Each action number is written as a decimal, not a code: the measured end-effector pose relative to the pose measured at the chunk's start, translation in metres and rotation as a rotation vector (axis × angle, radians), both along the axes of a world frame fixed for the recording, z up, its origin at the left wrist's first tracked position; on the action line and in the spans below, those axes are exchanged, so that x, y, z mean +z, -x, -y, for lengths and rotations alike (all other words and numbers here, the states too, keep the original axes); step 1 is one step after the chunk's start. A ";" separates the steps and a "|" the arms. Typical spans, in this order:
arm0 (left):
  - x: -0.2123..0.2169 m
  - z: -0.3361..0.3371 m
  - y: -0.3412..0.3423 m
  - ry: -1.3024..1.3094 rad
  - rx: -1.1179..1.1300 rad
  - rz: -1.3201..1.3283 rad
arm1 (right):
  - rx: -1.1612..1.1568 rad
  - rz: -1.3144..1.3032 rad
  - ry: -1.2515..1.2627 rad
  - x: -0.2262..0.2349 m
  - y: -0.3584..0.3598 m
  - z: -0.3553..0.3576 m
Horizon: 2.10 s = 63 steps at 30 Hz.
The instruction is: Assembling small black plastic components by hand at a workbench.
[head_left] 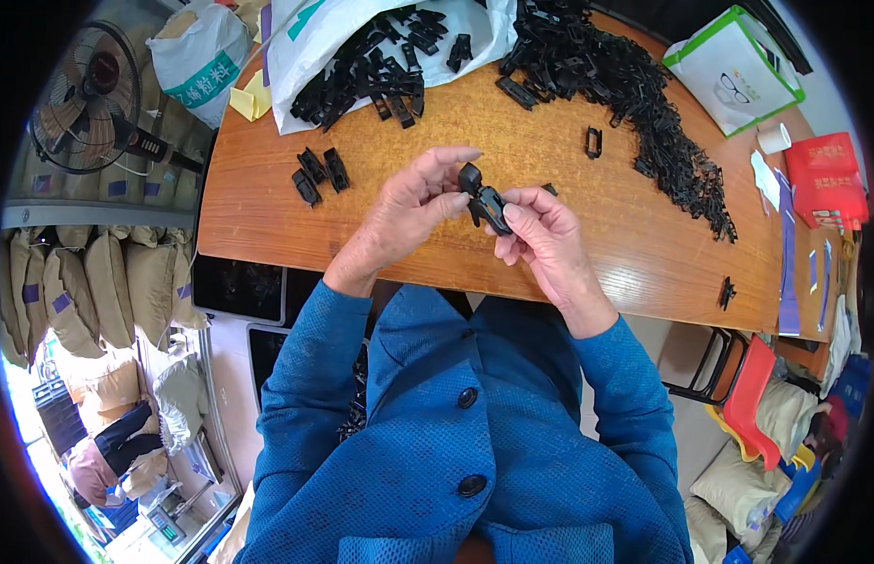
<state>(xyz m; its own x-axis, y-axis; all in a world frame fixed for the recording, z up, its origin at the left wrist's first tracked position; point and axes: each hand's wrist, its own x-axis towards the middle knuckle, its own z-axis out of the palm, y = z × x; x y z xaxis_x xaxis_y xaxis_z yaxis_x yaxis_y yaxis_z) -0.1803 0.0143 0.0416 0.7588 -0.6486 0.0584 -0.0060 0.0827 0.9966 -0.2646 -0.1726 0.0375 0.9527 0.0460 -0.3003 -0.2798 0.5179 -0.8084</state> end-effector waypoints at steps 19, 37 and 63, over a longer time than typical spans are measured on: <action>-0.012 0.034 0.030 -0.273 -0.044 0.108 | -0.008 0.202 0.436 -0.005 0.022 0.010; -0.011 0.037 -0.014 -0.350 -0.152 -0.044 | 0.188 0.012 0.378 -0.025 -0.025 0.049; -0.020 0.161 -0.073 -0.638 -0.183 1.075 | -0.221 0.535 1.831 -0.021 -0.038 0.190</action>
<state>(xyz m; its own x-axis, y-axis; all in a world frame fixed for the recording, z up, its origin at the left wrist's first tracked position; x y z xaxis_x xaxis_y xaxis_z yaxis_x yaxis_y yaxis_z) -0.1072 -0.1469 0.0215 0.4189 -0.8792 0.2268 -0.8753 -0.3246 0.3585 -0.2264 -0.3630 0.0165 0.8925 -0.0562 0.4476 0.0875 -0.9518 -0.2939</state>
